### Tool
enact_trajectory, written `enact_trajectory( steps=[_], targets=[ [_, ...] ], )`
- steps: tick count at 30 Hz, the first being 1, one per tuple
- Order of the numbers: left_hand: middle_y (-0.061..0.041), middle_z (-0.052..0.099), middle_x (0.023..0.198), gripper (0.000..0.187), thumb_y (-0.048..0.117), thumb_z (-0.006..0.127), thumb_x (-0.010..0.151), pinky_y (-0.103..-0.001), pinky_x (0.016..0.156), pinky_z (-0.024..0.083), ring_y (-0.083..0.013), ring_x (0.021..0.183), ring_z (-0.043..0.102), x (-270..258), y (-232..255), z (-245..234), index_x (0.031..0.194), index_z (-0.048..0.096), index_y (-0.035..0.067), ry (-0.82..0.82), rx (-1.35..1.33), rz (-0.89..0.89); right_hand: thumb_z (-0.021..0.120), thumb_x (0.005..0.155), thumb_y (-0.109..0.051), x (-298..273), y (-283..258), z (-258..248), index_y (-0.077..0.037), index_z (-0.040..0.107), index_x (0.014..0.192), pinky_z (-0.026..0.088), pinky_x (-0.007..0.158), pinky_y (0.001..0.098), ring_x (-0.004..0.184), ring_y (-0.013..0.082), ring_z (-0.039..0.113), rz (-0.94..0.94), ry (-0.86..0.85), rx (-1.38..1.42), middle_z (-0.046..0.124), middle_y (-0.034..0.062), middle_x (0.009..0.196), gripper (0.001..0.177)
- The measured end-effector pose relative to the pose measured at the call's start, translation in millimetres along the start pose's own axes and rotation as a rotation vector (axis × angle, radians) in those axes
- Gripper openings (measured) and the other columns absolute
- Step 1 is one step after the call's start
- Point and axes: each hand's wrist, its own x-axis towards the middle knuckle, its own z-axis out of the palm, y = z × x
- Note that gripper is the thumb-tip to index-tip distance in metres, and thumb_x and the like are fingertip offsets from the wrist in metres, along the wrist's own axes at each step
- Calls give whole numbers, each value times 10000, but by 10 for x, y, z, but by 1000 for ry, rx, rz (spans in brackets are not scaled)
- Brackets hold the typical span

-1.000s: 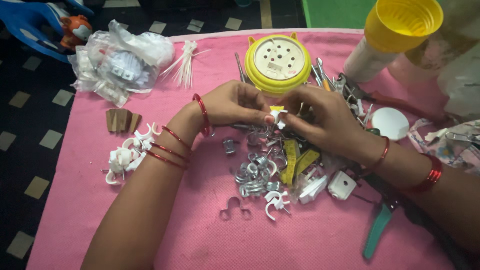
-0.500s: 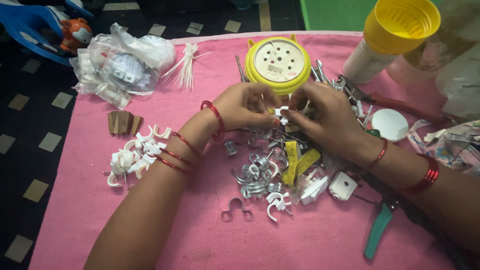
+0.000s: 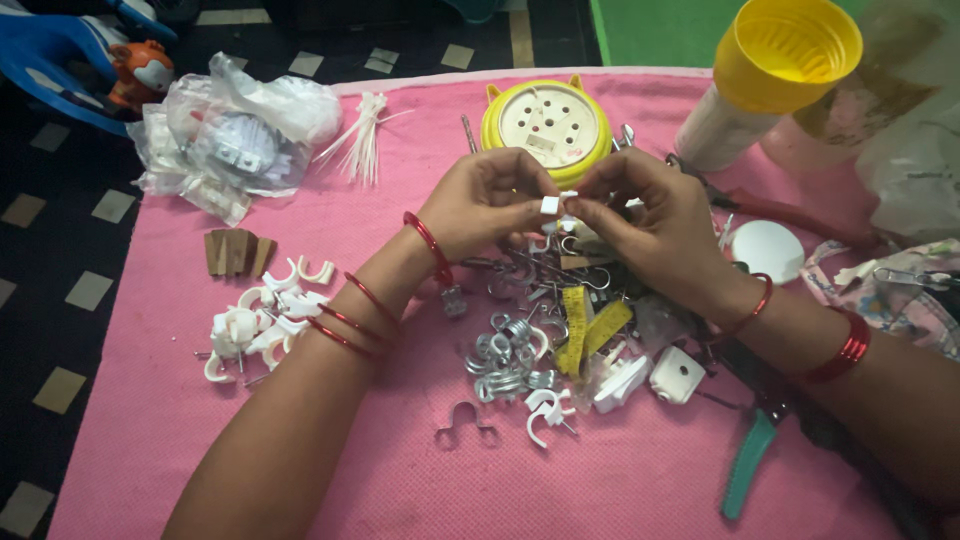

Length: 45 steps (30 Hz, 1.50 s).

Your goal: The person sorts small hardware items on a pink mat, separating white plastic cable ties and U-shaped metal clips into distinct piles. The person handles the items by hand, picking them up and placing them into organized groups.

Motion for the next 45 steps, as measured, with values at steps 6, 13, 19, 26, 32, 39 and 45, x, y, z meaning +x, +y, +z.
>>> enact_trajectory(
  steps=[6, 13, 19, 26, 32, 39, 45],
  targets=[
    [-97, 767, 947, 187, 94, 780, 924, -218, 643, 602, -105, 778, 732, -5, -30, -23, 1036, 642, 38, 12, -3, -59, 720, 977, -88, 10, -68, 5, -22, 706, 1096, 550, 709, 214, 864, 51, 669, 42, -44, 52, 717, 31, 1004, 137],
    [-54, 773, 1012, 286, 71, 720, 930, -208, 643, 581, -83, 812, 724, 49, -114, -56, 1210, 680, 32, -2, -70, -9, 791, 911, -184, -94, -461, 9, -86, 716, 1095, 511, 860, 361, 986, 212, 660, -422, -209, -178, 688, 60, 1039, 222],
    [-41, 752, 944, 259, 119, 743, 942, -208, 576, 553, -98, 738, 713, 61, -141, -41, 1188, 724, 39, 14, -99, -95, 807, 811, -271, -159, -579, 156, -98, 712, 1178, 426, 942, 476, 1193, 287, 571, -623, -589, -204, 665, 78, 1198, 416],
    [-23, 767, 957, 249, 148, 738, 952, -195, 568, 547, -71, 732, 706, 87, -170, -59, 1186, 732, 64, 0, -116, -94, 817, 714, -258, -113, -377, 135, -137, 687, 960, 433, 923, 448, 1163, 272, 586, -570, -533, -290, 667, 26, 1099, 303],
    [-12, 768, 907, 228, 138, 735, 954, -198, 574, 562, -58, 714, 703, 89, -195, -79, 1173, 732, 73, 8, -90, -85, 816, 702, -228, -114, -412, 72, -91, 651, 941, 425, 965, 478, 1151, 310, 576, -503, -233, -498, 643, 84, 1110, 321],
    [-18, 754, 882, 216, 142, 721, 964, -213, 566, 576, -58, 690, 700, 88, -193, -80, 1164, 735, 61, -2, -106, -92, 777, 837, -235, -222, -488, 251, -103, 682, 1200, 402, 1034, 482, 1286, 290, 544, -732, -420, -455, 628, 79, 1289, 398],
    [-18, 775, 940, 224, 144, 736, 955, -206, 569, 570, -50, 714, 706, 86, -151, -51, 1162, 734, 60, 10, -48, -76, 744, 845, -242, -266, -481, 286, -93, 644, 1216, 392, 959, 514, 1272, 307, 529, -627, -633, -381, 647, 98, 1250, 412]
  ],
)
